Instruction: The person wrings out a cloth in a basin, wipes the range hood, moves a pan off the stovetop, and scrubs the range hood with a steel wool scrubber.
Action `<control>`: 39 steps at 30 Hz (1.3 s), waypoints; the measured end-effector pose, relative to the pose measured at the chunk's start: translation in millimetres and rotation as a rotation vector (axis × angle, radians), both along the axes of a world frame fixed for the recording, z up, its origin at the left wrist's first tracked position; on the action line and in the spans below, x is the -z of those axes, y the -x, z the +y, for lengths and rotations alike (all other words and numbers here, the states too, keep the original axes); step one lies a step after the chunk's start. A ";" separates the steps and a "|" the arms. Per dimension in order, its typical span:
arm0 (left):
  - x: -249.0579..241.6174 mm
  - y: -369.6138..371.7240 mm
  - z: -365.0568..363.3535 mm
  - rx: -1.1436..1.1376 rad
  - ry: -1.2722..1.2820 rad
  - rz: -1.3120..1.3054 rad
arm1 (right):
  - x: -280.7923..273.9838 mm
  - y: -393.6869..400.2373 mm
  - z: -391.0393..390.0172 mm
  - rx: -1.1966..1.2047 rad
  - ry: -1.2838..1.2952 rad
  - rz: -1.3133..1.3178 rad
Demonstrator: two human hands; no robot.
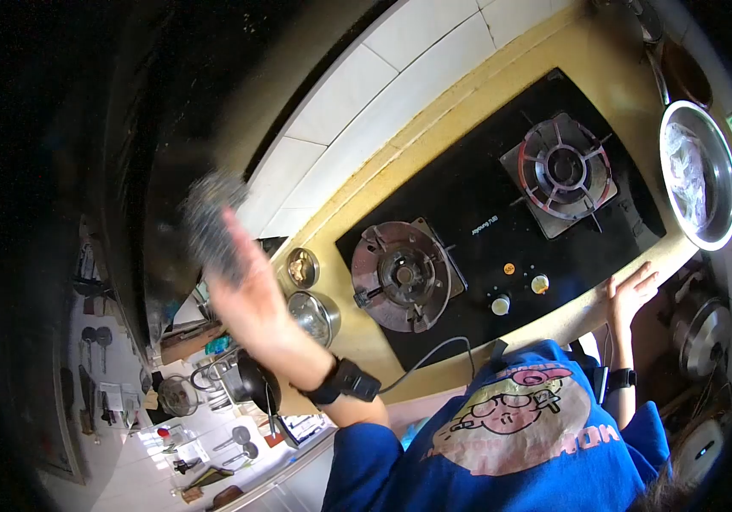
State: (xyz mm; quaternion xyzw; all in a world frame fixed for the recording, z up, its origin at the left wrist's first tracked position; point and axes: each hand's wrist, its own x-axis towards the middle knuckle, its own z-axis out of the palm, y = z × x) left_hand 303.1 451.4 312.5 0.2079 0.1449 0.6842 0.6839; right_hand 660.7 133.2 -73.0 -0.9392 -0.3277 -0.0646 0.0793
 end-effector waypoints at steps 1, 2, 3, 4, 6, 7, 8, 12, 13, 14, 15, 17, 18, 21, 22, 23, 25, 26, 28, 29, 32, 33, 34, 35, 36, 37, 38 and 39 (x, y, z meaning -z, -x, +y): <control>-23.5 -20.5 -19.0 -0.198 0.049 -0.082 | 0.2 0.2 -0.6 -0.001 0.001 -0.003; -29.8 -4.3 -33.0 0.111 -0.124 -0.068 | 0.9 -0.4 -0.5 -0.004 0.001 -0.006; -36.2 9.8 -38.6 0.083 -0.157 -0.066 | 1.3 -1.2 -0.3 -0.010 0.002 -0.008; -43.5 11.6 -42.5 0.052 -0.188 -0.062 | 0.8 -1.8 -0.3 -0.012 0.007 -0.005; -42.8 10.4 -40.8 -0.077 -0.129 -0.007 | 2.2 -2.0 -1.2 -0.021 0.016 0.006; -41.4 8.1 -36.5 -0.138 -0.100 0.021 | 3.9 -2.3 -1.2 -0.026 0.006 0.001; -35.5 4.6 -29.4 -0.137 -0.009 0.017 | 5.6 -2.7 -2.1 -0.028 -0.004 -0.005; 10.7 9.2 21.2 0.047 -0.007 0.215 | 3.7 -2.6 -0.9 -0.015 -0.018 -0.047; 18.7 9.2 25.5 -0.044 -0.041 0.243 | 3.4 -2.2 -0.9 0.002 -0.001 -0.020; 14.9 6.1 22.7 -0.015 0.002 0.162 | 3.2 -1.9 -1.8 0.005 0.002 -0.021; 6.1 3.2 14.8 0.010 0.044 0.081 | 3.3 -2.3 -1.8 0.004 0.005 -0.021; -14.9 1.7 -9.0 -0.038 0.133 -0.083 | 3.4 -3.5 -1.0 0.003 0.021 -0.030; -29.4 0.8 -27.0 -0.028 0.101 -0.136 | 6.3 -3.9 -2.3 -0.023 -0.012 -0.047; -52.8 50.2 -48.5 0.011 -0.159 0.028 | 11.7 -5.8 -4.8 -0.023 0.016 -0.045; -60.3 57.2 -53.7 -0.197 -0.173 0.134 | 13.3 -7.2 -5.8 -0.031 0.023 -0.043; -59.4 49.1 -55.5 -0.272 -0.121 0.100 | 11.6 -6.2 -4.6 -0.028 0.023 -0.039; -58.7 50.2 -51.6 -0.183 -0.161 0.147 | 8.3 -4.5 -3.1 -0.032 0.008 -0.040; -58.3 50.8 -48.8 -0.135 -0.183 0.170 | 7.6 -5.0 -3.0 -0.040 -0.007 -0.046; -53.7 52.7 -43.2 -0.096 -0.170 0.133 | 6.7 -3.5 -2.1 -0.040 -0.016 -0.046; -52.0 51.8 -41.0 -0.095 -0.166 0.126 | 6.8 -3.8 -1.8 -0.035 -0.010 -0.043; -46.6 47.5 -38.1 -0.082 -0.044 0.040 | 6.9 -5.4 -2.5 -0.040 0.013 -0.041; -42.0 41.5 -34.8 -0.094 0.060 -0.021 | 7.1 -4.8 -2.9 -0.044 0.021 -0.038; -39.0 37.3 -28.0 -0.106 0.165 -0.080 | 7.5 -5.0 -3.2 -0.051 0.002 -0.036; -13.1 50.0 -3.0 -0.061 0.107 -0.016 | 7.0 -4.9 -3.3 -0.059 -0.015 -0.032; 12.8 63.9 19.0 -0.010 0.048 0.048 | 6.2 -4.4 -3.8 -0.062 -0.032 -0.029; 16.8 58.0 22.0 -0.008 0.011 0.130 | 4.0 -3.0 -2.8 -0.047 -0.031 -0.022; 20.1 51.2 24.4 -0.003 -0.027 0.210 | 7.7 -4.6 -3.4 -0.042 -0.033 -0.036; 20.7 50.9 25.0 0.072 -0.029 0.146 | 14.0 -6.7 -6.3 -0.043 -0.028 -0.047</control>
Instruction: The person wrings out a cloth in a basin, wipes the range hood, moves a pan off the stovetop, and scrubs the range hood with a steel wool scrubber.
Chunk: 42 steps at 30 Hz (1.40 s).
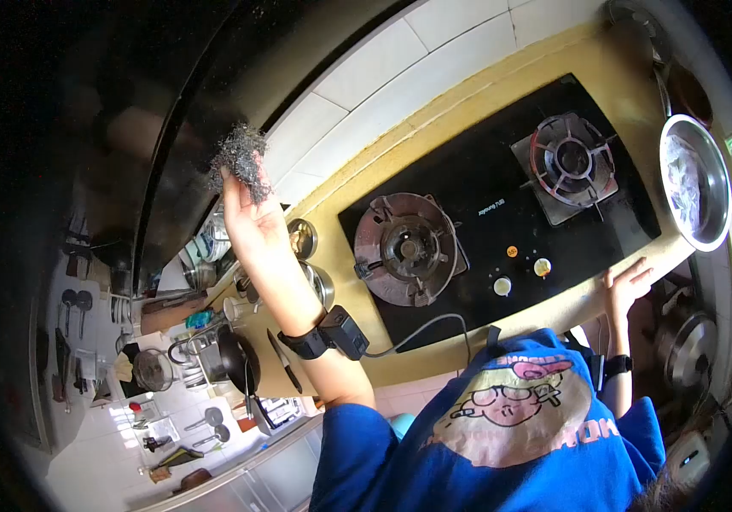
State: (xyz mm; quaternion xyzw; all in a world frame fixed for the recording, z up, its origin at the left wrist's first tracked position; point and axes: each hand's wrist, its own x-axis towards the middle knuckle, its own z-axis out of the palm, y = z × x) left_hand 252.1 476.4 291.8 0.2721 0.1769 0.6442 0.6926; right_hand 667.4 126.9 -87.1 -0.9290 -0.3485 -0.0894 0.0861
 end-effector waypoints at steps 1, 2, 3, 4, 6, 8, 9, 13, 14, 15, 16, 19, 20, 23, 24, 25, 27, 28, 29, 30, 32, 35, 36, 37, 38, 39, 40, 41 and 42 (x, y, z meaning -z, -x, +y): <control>-1.5 1.5 -1.7 -0.047 0.010 0.003 | 6.3 -1.8 -3.4 -0.005 0.007 -0.013; -5.8 3.9 -5.1 -0.097 0.020 0.003 | 9.9 -2.5 -4.5 0.007 0.015 -0.006; -14.3 1.1 -12.3 -0.150 0.030 0.005 | 9.6 -3.2 -5.1 0.011 0.018 -0.005; -29.4 2.4 -28.1 -0.115 0.084 -0.154 | 9.4 -3.4 -4.8 0.015 0.017 -0.003; -56.7 13.2 -68.4 -0.103 0.056 -0.271 | 11.2 -3.9 -3.8 0.009 0.014 -0.027; -76.5 23.9 -85.4 -0.212 -0.040 -0.190 | 11.1 -4.3 -3.1 0.019 0.025 0.006; -81.8 34.9 -88.4 -0.279 -0.047 -0.164 | 10.0 -4.7 -3.2 0.018 0.034 0.022; -72.5 57.0 -68.9 -0.124 -0.137 -0.144 | 20.8 -9.0 -9.0 -0.036 0.026 -0.037; -70.4 54.2 -66.7 -0.153 -0.154 -0.117 | 23.7 -9.4 -9.6 -0.036 0.032 -0.053; -69.9 49.8 -66.9 -0.102 -0.102 -0.169 | 26.8 -10.3 -9.4 -0.033 0.038 -0.070; -71.1 44.0 -68.3 -0.050 -0.049 -0.222 | 29.8 -12.0 -9.5 -0.031 0.031 -0.057; -38.8 41.6 -28.8 0.077 0.090 -0.244 | 34.9 -16.7 -11.9 -0.033 0.048 -0.044; -17.1 36.1 -10.5 0.187 0.056 -0.163 | 33.9 -16.1 -11.8 -0.040 0.073 -0.056; 7.2 -1.3 21.9 -0.021 0.215 -0.103 | 34.6 -15.8 -11.1 -0.020 0.073 -0.069; 10.7 -9.4 28.4 0.040 0.234 -0.123 | 33.9 -15.3 -11.7 -0.013 0.064 -0.071; 14.8 -16.2 31.3 0.099 0.254 -0.144 | 33.1 -14.5 -12.5 -0.023 0.079 -0.068; 2.2 -29.7 23.5 0.117 0.312 -0.195 | 34.4 -17.1 -12.3 -0.049 0.106 -0.069; -2.8 -29.6 19.5 0.177 0.341 -0.261 | 36.4 -18.8 -12.0 -0.042 0.099 -0.072; -9.5 -29.5 13.2 0.237 0.370 -0.327 | 41.0 -21.2 -13.0 -0.036 0.092 -0.076; -23.1 -26.8 -0.7 0.346 0.422 -0.469 | 41.8 -21.5 -13.9 -0.029 0.087 -0.078; -42.0 -11.5 -22.8 0.440 0.366 -0.573 | 39.7 -19.0 -13.0 -0.031 0.093 -0.093; -67.4 22.0 -48.3 0.394 0.328 -0.670 | 39.9 -20.1 -15.3 -0.036 0.138 -0.106; -72.2 34.6 -57.4 0.301 0.292 -0.652 | 44.3 -22.8 -15.3 -0.040 0.155 -0.108; -77.8 49.5 -63.8 0.253 0.350 -0.687 | 48.0 -25.1 -15.5 -0.039 0.134 -0.100; -76.9 65.6 -67.8 0.216 0.303 -0.717 | 47.8 -25.0 -15.1 -0.036 0.113 -0.091; -74.0 78.3 -70.1 0.180 0.257 -0.745 | 47.6 -25.8 -15.4 -0.031 0.092 -0.082; -71.9 89.8 -71.5 0.159 0.238 -0.734 | 47.1 -27.6 -15.9 -0.051 0.156 -0.088; -71.0 98.0 -73.4 0.135 0.217 -0.723 | 46.4 -27.5 -15.9 -0.036 0.166 -0.080; -69.7 104.7 -74.9 0.109 0.196 -0.713 | 45.7 -26.7 -15.3 -0.024 0.175 -0.072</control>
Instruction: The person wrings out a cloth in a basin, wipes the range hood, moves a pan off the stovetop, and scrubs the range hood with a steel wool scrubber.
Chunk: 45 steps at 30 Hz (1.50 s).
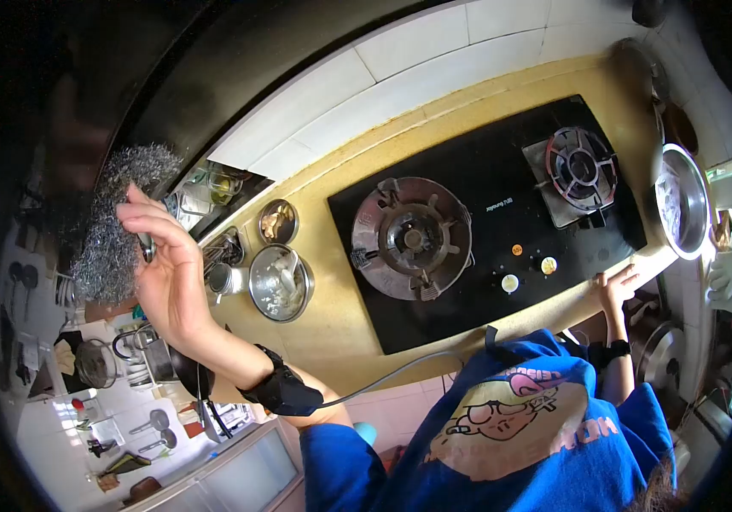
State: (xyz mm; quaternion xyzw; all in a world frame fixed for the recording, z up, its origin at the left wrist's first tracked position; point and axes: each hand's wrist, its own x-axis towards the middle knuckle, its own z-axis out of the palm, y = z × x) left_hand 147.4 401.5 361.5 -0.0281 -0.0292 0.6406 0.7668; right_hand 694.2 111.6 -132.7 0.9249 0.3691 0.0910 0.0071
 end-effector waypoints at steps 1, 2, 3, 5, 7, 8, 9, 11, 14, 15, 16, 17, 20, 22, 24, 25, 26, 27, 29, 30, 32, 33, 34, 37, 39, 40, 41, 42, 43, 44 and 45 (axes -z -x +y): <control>0.4 -0.2 -0.1 0.000 -0.014 0.003 | -0.5 0.0 0.5 0.011 0.009 0.007; 2.2 -2.1 1.8 -0.002 -0.029 0.006 | -1.2 0.1 0.9 0.000 -0.009 0.001; 3.8 -5.0 4.4 -0.006 -0.044 0.011 | -1.9 0.7 1.7 0.017 0.011 0.017; 7.3 -19.2 11.1 0.119 -0.034 0.018 | 2.8 -3.4 0.5 -0.018 0.040 -0.012; 14.2 -49.2 21.6 0.255 0.012 -0.090 | 5.7 -5.2 0.5 0.013 0.037 0.018; 16.2 -63.8 29.5 0.362 0.020 -0.091 | 9.5 -7.2 -2.9 0.005 0.038 0.019; 21.3 -79.0 40.7 0.443 0.064 -0.110 | 8.6 -7.5 -1.1 0.000 0.034 0.020; 31.3 -111.8 56.5 0.431 -0.033 -0.005 | 18.3 -11.7 -3.5 0.064 0.038 0.051; 42.5 -140.6 68.2 0.359 -0.070 0.127 | 30.4 -25.5 -8.7 0.030 0.139 0.072; 40.4 -141.8 67.4 0.342 -0.057 0.129 | 34.1 -27.9 -10.4 0.011 0.116 0.055; 41.1 -139.0 67.2 0.359 -0.029 0.082 | 37.4 -30.1 -11.8 -0.008 0.093 0.038; 39.6 -133.1 65.4 0.388 -0.031 0.010 | 18.2 -15.4 -4.3 0.112 0.069 0.177; 31.5 -94.7 47.4 0.401 -0.064 -0.139 | 5.9 -6.5 1.1 0.101 0.142 0.179; 20.4 -61.1 30.0 0.346 -0.087 -0.166 | -23.8 9.2 15.5 0.201 0.160 0.265; 14.6 -27.2 16.7 0.245 -0.070 -0.197 | 2.1 -12.9 7.2 0.055 0.268 0.163; 12.4 -9.9 11.8 0.177 -0.054 -0.210 | -7.0 -11.1 9.5 0.039 0.314 0.200; 13.9 7.9 10.2 0.147 -0.073 -0.208 | -11.3 -9.1 10.6 0.041 0.307 0.221; 15.0 24.7 9.2 0.109 -0.066 -0.227 | -16.1 -8.6 11.1 0.036 0.299 0.252; 20.9 50.5 5.7 -0.013 -0.191 -0.214 | -27.6 -7.6 10.5 0.020 0.307 0.289; 22.0 62.6 5.5 -0.058 -0.212 -0.208 | -33.4 -6.8 8.7 0.016 0.302 0.313; 26.5 77.1 8.5 -0.103 -0.251 -0.152 | -43.9 -6.6 9.9 -0.008 0.311 0.360; 28.3 80.0 10.6 -0.144 -0.252 -0.124 | -51.1 -7.7 13.1 -0.017 0.308 0.388; 29.0 79.8 12.6 -0.160 -0.267 -0.103 | -57.7 -7.0 14.0 -0.026 0.310 0.418; 34.4 67.2 15.6 -0.016 -0.246 -0.140 | -71.0 -7.4 22.1 -0.043 0.304 0.502; 33.7 38.1 22.7 -0.063 -0.241 -0.081 | -79.4 -1.1 28.2 -0.048 0.303 0.550; 35.6 27.6 26.5 -0.085 -0.269 -0.025 | -84.1 2.9 30.5 -0.052 0.304 0.576; 38.6 17.1 29.9 -0.104 -0.293 0.033 | -87.6 6.4 32.6 -0.053 0.307 0.592; 41.8 5.0 33.5 -0.088 -0.372 0.064 | -90.7 9.4 35.4 -0.057 0.303 0.611; 43.1 -8.1 37.8 -0.071 -0.454 0.096 | -93.7 12.3 38.5 -0.058 0.301 0.625; 41.2 -23.5 39.8 -0.038 -0.380 0.121 | -97.3 15.8 41.2 -0.064 0.298 0.636; 44.4 -40.1 45.0 -0.004 -0.346 0.134 | -101.0 18.5 42.5 -0.065 0.297 0.649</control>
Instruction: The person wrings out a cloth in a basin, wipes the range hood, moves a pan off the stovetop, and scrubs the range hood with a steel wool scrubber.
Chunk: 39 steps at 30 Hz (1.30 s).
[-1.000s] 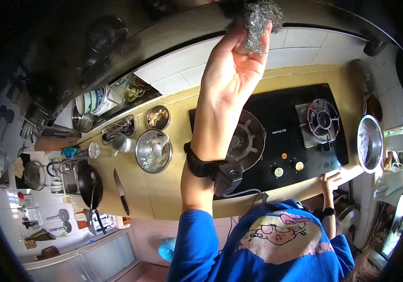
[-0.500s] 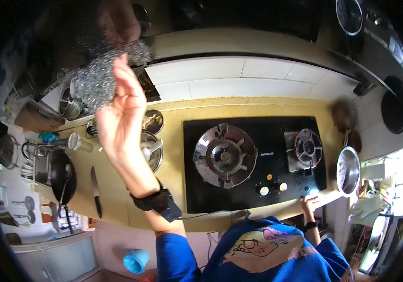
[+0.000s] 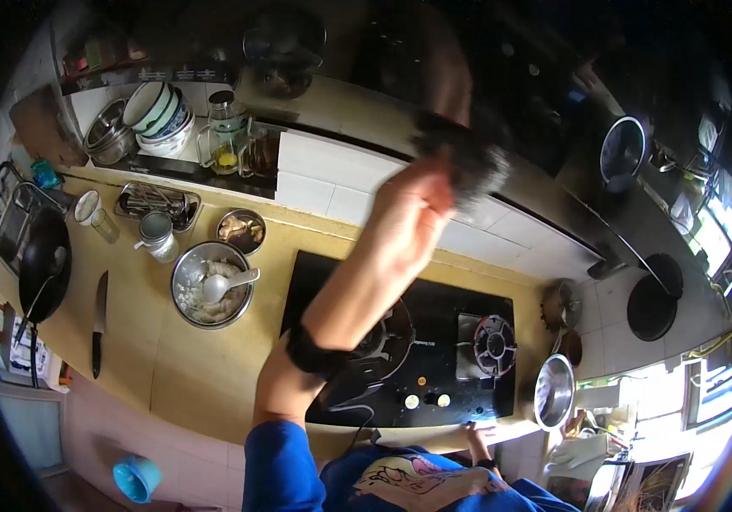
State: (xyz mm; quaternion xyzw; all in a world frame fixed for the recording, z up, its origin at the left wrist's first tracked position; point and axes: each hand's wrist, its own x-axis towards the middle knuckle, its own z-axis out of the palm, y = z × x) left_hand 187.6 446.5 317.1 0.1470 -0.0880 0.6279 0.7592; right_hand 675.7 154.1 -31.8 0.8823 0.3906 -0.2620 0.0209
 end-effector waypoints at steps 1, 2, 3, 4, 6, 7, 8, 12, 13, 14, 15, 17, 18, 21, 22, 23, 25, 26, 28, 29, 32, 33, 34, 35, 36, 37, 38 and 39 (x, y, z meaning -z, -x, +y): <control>3.0 -16.6 5.3 0.029 0.037 0.016 | -2.8 3.1 2.6 0.000 -0.004 0.013; 8.6 -32.7 12.6 0.065 0.034 0.023 | -5.0 5.5 5.7 0.001 -0.007 0.027; -2.7 -42.6 6.4 0.056 0.100 0.041 | -6.8 7.4 6.2 0.000 -0.011 0.041; -1.4 -51.2 9.1 0.104 0.140 0.011 | -8.3 9.3 5.8 0.000 -0.014 0.049; 3.1 -56.2 14.6 0.185 0.133 -0.034 | -10.7 12.5 9.2 0.001 -0.023 0.071; 6.2 -54.7 17.6 0.197 0.137 -0.052 | -12.4 13.9 10.6 0.000 -0.031 0.080; 10.0 -49.9 18.7 0.208 0.144 -0.071 | -13.2 16.4 11.6 0.002 -0.030 0.089; -3.2 15.1 -8.4 0.211 0.169 -0.306 | -17.3 22.4 18.4 -0.003 -0.035 0.122; -6.3 36.3 -14.5 0.262 0.167 -0.411 | -17.7 23.6 20.6 -0.005 -0.037 0.129; -6.8 55.7 -18.4 0.313 0.164 -0.520 | -17.8 24.7 22.4 -0.009 -0.039 0.135; -4.9 72.4 -18.9 0.225 0.116 -0.524 | -19.0 25.1 25.2 -0.008 -0.037 0.140; -0.3 105.5 -20.0 0.111 0.037 -0.581 | -21.2 27.2 29.5 -0.011 -0.037 0.148; 0.7 120.2 -21.6 0.086 0.011 -0.636 | -21.4 28.1 32.2 -0.011 -0.038 0.155; -2.1 148.8 -21.8 0.000 0.007 -0.525 | -22.5 29.8 39.0 -0.012 -0.039 0.168; -1.3 148.5 -20.6 0.006 0.017 -0.514 | -22.1 30.6 41.0 -0.011 -0.035 0.173; -1.1 146.1 -20.7 0.011 0.029 -0.501 | -20.6 32.0 42.8 -0.011 -0.033 0.176; 0.5 130.8 -19.9 0.005 -0.010 -0.421 | -20.3 32.5 45.0 -0.014 -0.025 0.179; -8.7 115.0 -27.4 0.029 0.134 -0.402 | -21.4 32.8 48.5 -0.016 -0.025 0.181; -7.3 87.2 -18.7 -0.017 -0.015 -0.244 | -22.6 34.9 51.5 -0.019 -0.014 0.185; -2.6 77.4 -13.4 -0.004 -0.045 -0.238 | -23.5 34.8 53.1 -0.022 -0.012 0.183; -0.5 38.0 -5.9 -0.192 0.022 0.138 | -26.3 35.7 56.1 -0.023 -0.010 0.183; -0.6 23.0 -3.1 -0.102 0.001 0.083 | -27.9 35.5 55.4 -0.019 -0.008 0.183; -2.4 8.7 -0.7 -0.012 -0.018 0.029 | -28.3 35.8 54.5 -0.018 -0.002 0.184; -3.9 -2.2 2.2 0.009 -0.018 0.036 | -28.7 37.1 52.9 -0.018 0.001 0.187; -4.5 -13.8 4.1 0.032 -0.015 0.044 | -29.4 37.0 50.5 -0.014 0.001 0.187; -2.3 -28.4 8.3 0.076 0.017 0.014 | -29.3 37.1 50.7 -0.018 -0.001 0.191; 2.8 -44.5 14.5 0.121 0.046 -0.019 | -30.4 37.0 48.7 -0.015 0.001 0.191; 9.9 -59.9 21.6 0.142 0.051 0.023 | -32.4 35.2 47.8 -0.011 0.001 0.190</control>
